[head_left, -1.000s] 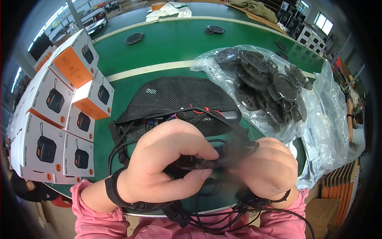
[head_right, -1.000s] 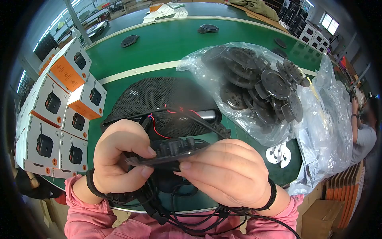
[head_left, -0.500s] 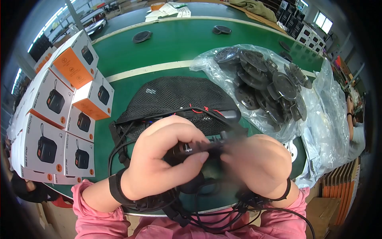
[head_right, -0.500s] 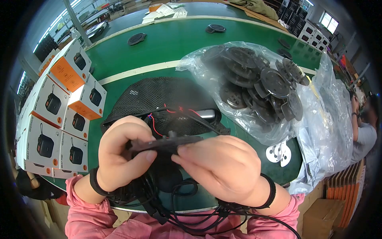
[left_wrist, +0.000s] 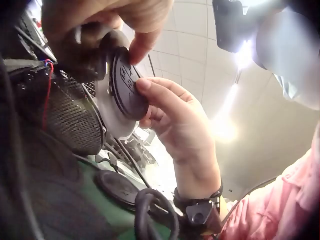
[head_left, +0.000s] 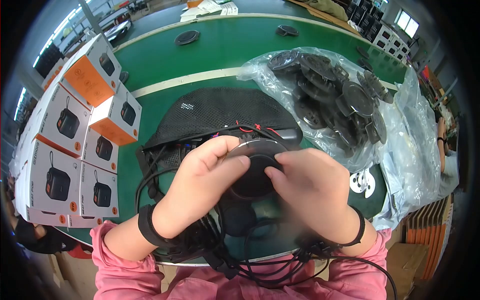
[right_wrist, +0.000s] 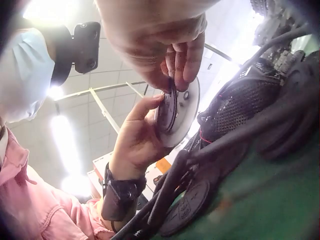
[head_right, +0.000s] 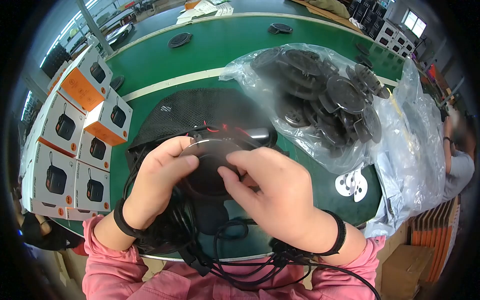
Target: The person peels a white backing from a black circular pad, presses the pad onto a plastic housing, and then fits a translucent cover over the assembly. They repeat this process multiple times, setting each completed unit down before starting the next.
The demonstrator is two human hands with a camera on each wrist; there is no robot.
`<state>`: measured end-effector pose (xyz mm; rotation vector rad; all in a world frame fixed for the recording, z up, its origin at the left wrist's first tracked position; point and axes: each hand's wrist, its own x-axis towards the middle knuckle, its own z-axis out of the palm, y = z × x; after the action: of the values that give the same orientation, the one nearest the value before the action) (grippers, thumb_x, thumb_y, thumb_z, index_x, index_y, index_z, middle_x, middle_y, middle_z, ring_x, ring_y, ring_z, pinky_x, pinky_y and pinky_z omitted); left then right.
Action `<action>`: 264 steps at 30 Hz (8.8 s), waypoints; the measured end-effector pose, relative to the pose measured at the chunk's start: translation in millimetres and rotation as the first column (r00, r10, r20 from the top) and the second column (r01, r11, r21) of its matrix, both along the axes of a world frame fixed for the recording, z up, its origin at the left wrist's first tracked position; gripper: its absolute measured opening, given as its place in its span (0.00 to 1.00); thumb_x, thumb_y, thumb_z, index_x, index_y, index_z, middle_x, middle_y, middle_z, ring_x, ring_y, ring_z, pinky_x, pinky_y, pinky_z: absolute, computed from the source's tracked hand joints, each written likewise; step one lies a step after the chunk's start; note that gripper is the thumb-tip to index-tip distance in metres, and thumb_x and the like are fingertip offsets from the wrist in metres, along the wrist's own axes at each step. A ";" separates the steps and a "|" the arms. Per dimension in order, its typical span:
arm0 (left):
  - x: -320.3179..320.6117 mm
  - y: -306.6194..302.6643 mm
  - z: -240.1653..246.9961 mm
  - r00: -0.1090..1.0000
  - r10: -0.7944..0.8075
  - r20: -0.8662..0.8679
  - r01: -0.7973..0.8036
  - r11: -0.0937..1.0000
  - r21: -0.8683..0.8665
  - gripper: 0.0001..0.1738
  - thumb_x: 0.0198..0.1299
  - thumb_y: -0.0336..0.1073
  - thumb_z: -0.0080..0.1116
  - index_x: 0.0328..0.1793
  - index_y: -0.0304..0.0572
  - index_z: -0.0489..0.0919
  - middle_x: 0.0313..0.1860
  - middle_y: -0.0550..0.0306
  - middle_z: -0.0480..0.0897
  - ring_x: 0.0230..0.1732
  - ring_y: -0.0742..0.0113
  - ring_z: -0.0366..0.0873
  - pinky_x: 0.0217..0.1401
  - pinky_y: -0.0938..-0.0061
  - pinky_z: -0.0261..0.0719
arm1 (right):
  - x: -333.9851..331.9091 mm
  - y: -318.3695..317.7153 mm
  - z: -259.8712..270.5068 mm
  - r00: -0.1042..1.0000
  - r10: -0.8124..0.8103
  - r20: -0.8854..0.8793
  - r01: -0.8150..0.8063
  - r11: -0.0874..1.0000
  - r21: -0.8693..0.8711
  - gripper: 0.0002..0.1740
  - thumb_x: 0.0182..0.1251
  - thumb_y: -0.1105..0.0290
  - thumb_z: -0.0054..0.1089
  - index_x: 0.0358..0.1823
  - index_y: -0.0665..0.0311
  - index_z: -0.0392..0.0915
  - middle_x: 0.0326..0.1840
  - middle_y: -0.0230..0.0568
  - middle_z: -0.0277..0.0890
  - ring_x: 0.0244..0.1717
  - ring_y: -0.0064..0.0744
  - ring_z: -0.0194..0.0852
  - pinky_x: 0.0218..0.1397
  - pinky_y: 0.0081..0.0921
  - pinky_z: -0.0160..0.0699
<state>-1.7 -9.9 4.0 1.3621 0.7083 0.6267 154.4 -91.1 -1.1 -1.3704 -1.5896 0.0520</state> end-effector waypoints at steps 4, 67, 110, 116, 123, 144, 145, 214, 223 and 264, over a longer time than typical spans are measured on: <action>-3.1 5.0 3.9 0.974 -0.024 0.224 0.095 0.944 -0.315 0.16 0.53 0.31 0.39 0.44 0.30 0.72 0.37 0.57 0.76 0.38 0.75 0.72 0.43 0.81 0.69 | 7.1 1.1 0.5 0.998 -0.053 -0.012 0.051 0.989 -0.139 0.17 0.44 0.75 0.65 0.37 0.64 0.70 0.27 0.35 0.66 0.22 0.21 0.64 0.21 0.17 0.63; 23.3 -14.7 -14.7 0.941 -0.089 0.326 0.024 0.980 0.196 0.12 0.56 0.24 0.52 0.47 0.32 0.71 0.43 0.57 0.76 0.42 0.79 0.74 0.39 0.87 0.73 | 24.3 13.2 3.3 0.988 0.155 0.005 -0.155 0.978 0.136 0.08 0.43 0.78 0.63 0.29 0.64 0.77 0.27 0.36 0.74 0.23 0.28 0.73 0.19 0.19 0.67; 17.0 -4.1 -14.1 0.995 -0.100 0.011 0.060 0.680 0.730 0.03 0.53 0.23 0.47 0.33 0.36 0.68 0.29 0.56 0.69 0.31 0.64 0.66 0.36 0.76 0.65 | 28.3 9.5 5.7 0.409 0.134 -0.903 -0.675 0.711 -0.200 0.08 0.56 0.75 0.58 0.35 0.72 0.76 0.31 0.38 0.76 0.33 0.21 0.73 0.38 0.16 0.73; 18.8 -4.0 -13.8 0.995 -0.095 -0.012 0.071 0.654 0.753 0.03 0.52 0.23 0.48 0.33 0.36 0.69 0.29 0.56 0.69 0.32 0.65 0.67 0.36 0.76 0.66 | 23.6 7.3 -2.5 0.496 0.117 -0.861 -0.591 0.771 -0.236 0.07 0.54 0.75 0.59 0.33 0.73 0.76 0.31 0.35 0.76 0.30 0.17 0.72 0.34 0.13 0.72; 22.4 -8.8 -20.5 0.986 -0.159 0.053 0.099 0.807 0.582 0.05 0.51 0.24 0.51 0.34 0.35 0.69 0.30 0.56 0.70 0.30 0.67 0.68 0.36 0.76 0.67 | 20.7 11.6 -8.0 0.884 0.319 -0.340 -0.348 0.937 -0.027 0.05 0.46 0.80 0.59 0.25 0.68 0.72 0.24 0.35 0.70 0.22 0.15 0.69 0.24 0.13 0.68; 22.4 -17.4 17.5 0.984 -0.159 -0.074 0.173 0.806 0.565 0.04 0.52 0.24 0.47 0.27 0.32 0.72 0.24 0.59 0.73 0.24 0.74 0.69 0.29 0.81 0.66 | 122.4 -133.6 -5.6 0.750 -0.622 0.226 0.662 0.698 -0.273 0.04 0.48 0.75 0.53 0.27 0.65 0.73 0.19 0.41 0.70 0.23 0.34 0.70 0.27 0.27 0.67; 24.3 -19.4 24.9 0.983 -0.154 -0.098 0.182 0.765 0.618 0.03 0.50 0.23 0.47 0.26 0.32 0.72 0.23 0.59 0.73 0.24 0.73 0.69 0.29 0.81 0.66 | 124.6 -132.2 -12.6 0.721 -0.603 0.340 0.686 0.690 -0.229 0.05 0.47 0.74 0.53 0.27 0.65 0.74 0.21 0.45 0.71 0.25 0.41 0.71 0.29 0.30 0.69; -14.9 -2.3 10.8 0.958 -0.043 0.282 0.029 0.998 0.051 0.11 0.61 0.30 0.42 0.47 0.33 0.70 0.38 0.63 0.74 0.40 0.79 0.70 0.45 0.84 0.67 | 19.9 -8.9 16.1 0.468 0.306 -0.829 -0.597 0.801 -0.041 0.15 0.51 0.84 0.58 0.43 0.71 0.75 0.38 0.40 0.75 0.34 0.21 0.73 0.35 0.13 0.70; -15.1 2.8 -1.6 0.956 -0.202 0.212 0.109 0.917 0.383 0.13 0.51 0.27 0.46 0.44 0.31 0.68 0.42 0.53 0.71 0.44 0.67 0.66 0.48 0.74 0.64 | 19.3 -12.3 15.1 0.920 0.315 -0.234 -0.331 0.943 -0.033 0.11 0.42 0.82 0.65 0.31 0.70 0.77 0.27 0.43 0.77 0.25 0.32 0.76 0.28 0.20 0.72; -12.7 -5.2 11.3 0.982 -0.186 0.043 0.067 0.548 0.834 0.14 0.35 0.27 0.61 0.34 0.37 0.75 0.31 0.53 0.72 0.27 0.66 0.69 0.29 0.76 0.66 | 23.7 -20.2 20.0 0.910 0.326 0.257 -0.356 0.931 0.080 0.14 0.36 0.76 0.59 0.31 0.64 0.79 0.31 0.35 0.76 0.25 0.26 0.74 0.23 0.16 0.66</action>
<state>-14.4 -15.1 15.3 2.2144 0.1529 0.9908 178.1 -111.2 18.9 -1.0161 -1.9906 -0.0034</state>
